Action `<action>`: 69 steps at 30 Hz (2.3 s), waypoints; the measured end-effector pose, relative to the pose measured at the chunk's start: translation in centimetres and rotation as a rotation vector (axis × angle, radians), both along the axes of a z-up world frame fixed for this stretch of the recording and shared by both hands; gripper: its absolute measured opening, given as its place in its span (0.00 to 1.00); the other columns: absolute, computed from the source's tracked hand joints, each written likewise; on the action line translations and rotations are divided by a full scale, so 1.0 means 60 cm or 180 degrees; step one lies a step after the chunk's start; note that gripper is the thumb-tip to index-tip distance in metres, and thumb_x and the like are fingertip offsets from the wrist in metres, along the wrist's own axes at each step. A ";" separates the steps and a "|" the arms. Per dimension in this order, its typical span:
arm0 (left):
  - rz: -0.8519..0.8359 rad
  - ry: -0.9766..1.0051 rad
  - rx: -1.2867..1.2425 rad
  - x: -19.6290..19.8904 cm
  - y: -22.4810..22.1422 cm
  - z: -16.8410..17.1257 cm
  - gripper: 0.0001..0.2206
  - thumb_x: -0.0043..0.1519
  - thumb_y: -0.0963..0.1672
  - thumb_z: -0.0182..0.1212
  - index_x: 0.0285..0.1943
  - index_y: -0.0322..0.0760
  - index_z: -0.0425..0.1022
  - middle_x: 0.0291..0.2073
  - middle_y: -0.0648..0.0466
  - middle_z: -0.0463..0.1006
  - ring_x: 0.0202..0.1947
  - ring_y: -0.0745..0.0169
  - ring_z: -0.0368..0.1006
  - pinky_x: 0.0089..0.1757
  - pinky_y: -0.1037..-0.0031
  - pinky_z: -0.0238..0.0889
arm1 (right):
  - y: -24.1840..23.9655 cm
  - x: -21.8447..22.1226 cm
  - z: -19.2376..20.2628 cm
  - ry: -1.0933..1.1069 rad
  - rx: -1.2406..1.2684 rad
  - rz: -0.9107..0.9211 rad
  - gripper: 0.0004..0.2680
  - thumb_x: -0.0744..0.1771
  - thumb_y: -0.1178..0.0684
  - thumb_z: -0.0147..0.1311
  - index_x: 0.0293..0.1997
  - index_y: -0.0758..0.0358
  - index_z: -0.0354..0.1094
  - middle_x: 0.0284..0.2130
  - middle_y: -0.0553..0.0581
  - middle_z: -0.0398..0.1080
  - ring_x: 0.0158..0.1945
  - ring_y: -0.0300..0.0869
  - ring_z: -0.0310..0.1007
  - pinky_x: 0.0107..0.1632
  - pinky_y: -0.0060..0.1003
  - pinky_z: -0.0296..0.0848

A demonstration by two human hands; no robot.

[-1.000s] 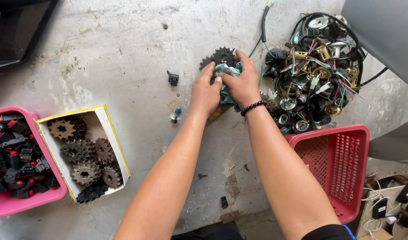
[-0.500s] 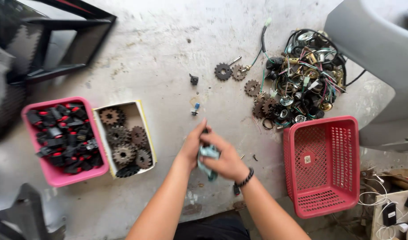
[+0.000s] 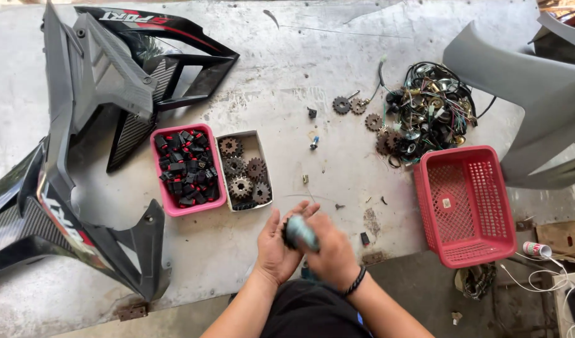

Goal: Cleaning grease and dirt from motorcycle sprockets using a cloth on a workbench.

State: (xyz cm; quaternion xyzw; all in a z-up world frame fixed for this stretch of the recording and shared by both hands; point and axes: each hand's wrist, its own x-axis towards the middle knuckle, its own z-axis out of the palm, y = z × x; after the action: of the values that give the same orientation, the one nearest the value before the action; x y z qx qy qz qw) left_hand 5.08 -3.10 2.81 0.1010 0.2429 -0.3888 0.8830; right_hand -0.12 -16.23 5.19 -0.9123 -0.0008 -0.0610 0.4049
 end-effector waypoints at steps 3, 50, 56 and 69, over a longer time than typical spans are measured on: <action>0.0055 -0.0144 -0.0348 -0.042 -0.010 -0.015 0.26 0.71 0.54 0.41 0.61 0.28 0.70 0.56 0.45 0.76 0.56 0.56 0.72 0.58 0.67 0.62 | 0.016 0.024 0.048 -0.0164 -0.0074 -0.0649 0.16 0.64 0.56 0.60 0.56 0.64 0.65 0.45 0.60 0.74 0.39 0.52 0.78 0.40 0.41 0.76; 0.0818 -0.0199 0.0353 -0.105 -0.077 0.057 0.40 0.60 0.66 0.44 0.65 0.34 0.71 0.57 0.41 0.76 0.57 0.41 0.73 0.59 0.53 0.65 | -0.104 -0.062 0.061 0.0364 -0.0384 0.1355 0.19 0.63 0.50 0.59 0.61 0.55 0.66 0.50 0.65 0.72 0.49 0.66 0.75 0.45 0.62 0.76; 0.0570 -0.0198 0.0199 -0.120 -0.105 0.005 0.36 0.62 0.65 0.47 0.58 0.34 0.77 0.52 0.39 0.80 0.53 0.39 0.76 0.57 0.53 0.67 | -0.124 -0.049 0.034 0.0160 -0.0718 0.0652 0.18 0.61 0.51 0.60 0.58 0.54 0.72 0.45 0.55 0.74 0.42 0.59 0.80 0.43 0.53 0.79; 0.0429 -0.0456 0.0278 -0.112 -0.084 0.067 0.42 0.60 0.67 0.38 0.68 0.37 0.70 0.62 0.41 0.74 0.63 0.43 0.70 0.60 0.51 0.64 | -0.087 -0.074 0.055 -0.0396 -0.0012 0.1072 0.11 0.62 0.53 0.62 0.47 0.52 0.75 0.43 0.52 0.72 0.42 0.61 0.78 0.41 0.53 0.79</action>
State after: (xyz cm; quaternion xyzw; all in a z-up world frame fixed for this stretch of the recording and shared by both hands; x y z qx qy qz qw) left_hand -1.66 -8.17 6.84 0.1503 0.2021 -0.3093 0.9170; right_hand -4.59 -21.48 8.51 -0.8945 -0.1788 -0.0488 0.4067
